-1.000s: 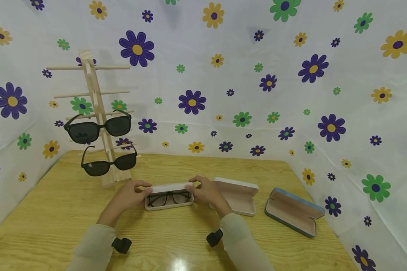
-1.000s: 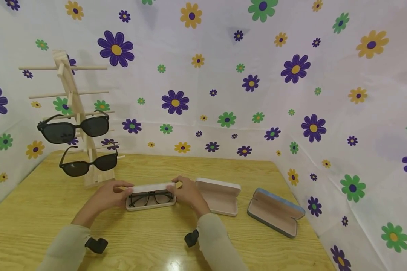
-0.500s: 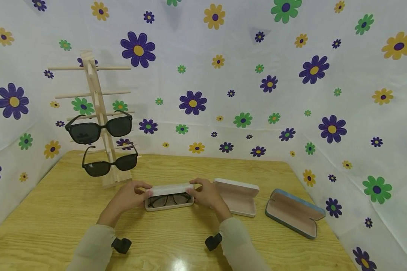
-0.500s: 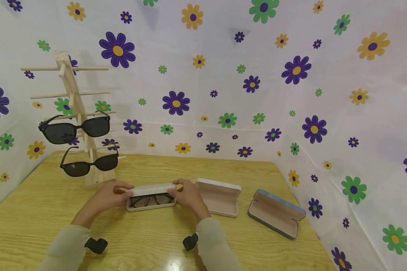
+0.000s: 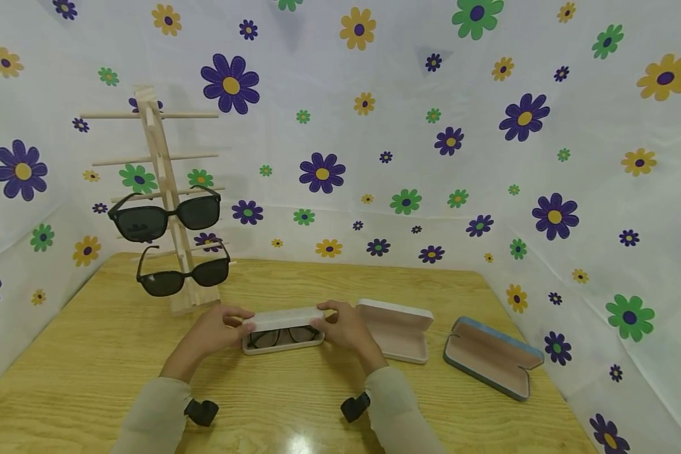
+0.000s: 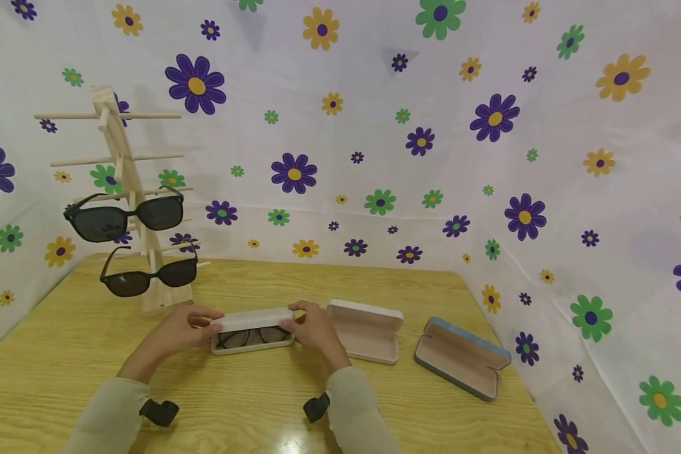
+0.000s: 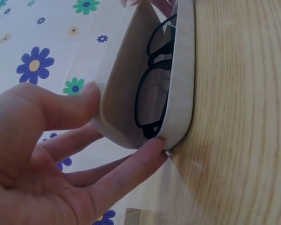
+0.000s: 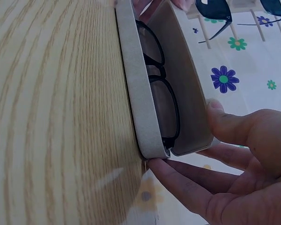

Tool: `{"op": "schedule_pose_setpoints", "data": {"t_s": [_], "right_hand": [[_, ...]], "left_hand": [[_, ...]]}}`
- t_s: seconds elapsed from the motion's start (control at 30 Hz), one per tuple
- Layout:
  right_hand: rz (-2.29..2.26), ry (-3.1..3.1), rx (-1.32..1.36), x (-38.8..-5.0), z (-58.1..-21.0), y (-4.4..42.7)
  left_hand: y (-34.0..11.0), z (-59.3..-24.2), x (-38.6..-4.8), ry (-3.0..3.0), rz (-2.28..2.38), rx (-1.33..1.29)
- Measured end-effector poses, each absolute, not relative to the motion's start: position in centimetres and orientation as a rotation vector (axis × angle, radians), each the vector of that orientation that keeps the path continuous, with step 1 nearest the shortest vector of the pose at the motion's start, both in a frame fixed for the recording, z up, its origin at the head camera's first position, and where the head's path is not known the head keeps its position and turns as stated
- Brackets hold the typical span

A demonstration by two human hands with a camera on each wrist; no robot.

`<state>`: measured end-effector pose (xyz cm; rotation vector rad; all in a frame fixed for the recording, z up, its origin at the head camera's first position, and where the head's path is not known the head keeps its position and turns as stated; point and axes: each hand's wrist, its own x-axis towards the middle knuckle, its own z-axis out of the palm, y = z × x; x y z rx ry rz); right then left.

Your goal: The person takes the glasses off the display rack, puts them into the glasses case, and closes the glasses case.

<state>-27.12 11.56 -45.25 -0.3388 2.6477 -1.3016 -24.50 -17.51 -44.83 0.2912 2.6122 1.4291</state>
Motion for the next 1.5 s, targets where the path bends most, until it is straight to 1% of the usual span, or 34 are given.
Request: {"op": "schedule_pose_setpoints", "data": {"t_s": [0.2,1.0,1.5], "right_hand": [[-1.279,2.669,-0.377,-27.16,-45.2,11.6],[-1.311,2.647,-0.377,-27.18,-45.57,11.72],[-1.349,2.655,-0.305,-27.47,-46.05,11.65]], "left_hand": [[-17.58,-44.9,-24.53,2.621,1.426,0.29],[-17.69,-45.26,-24.67,2.655,1.381,0.259],[-17.76,-45.57,-24.86,2.71,1.296,0.242]]}}
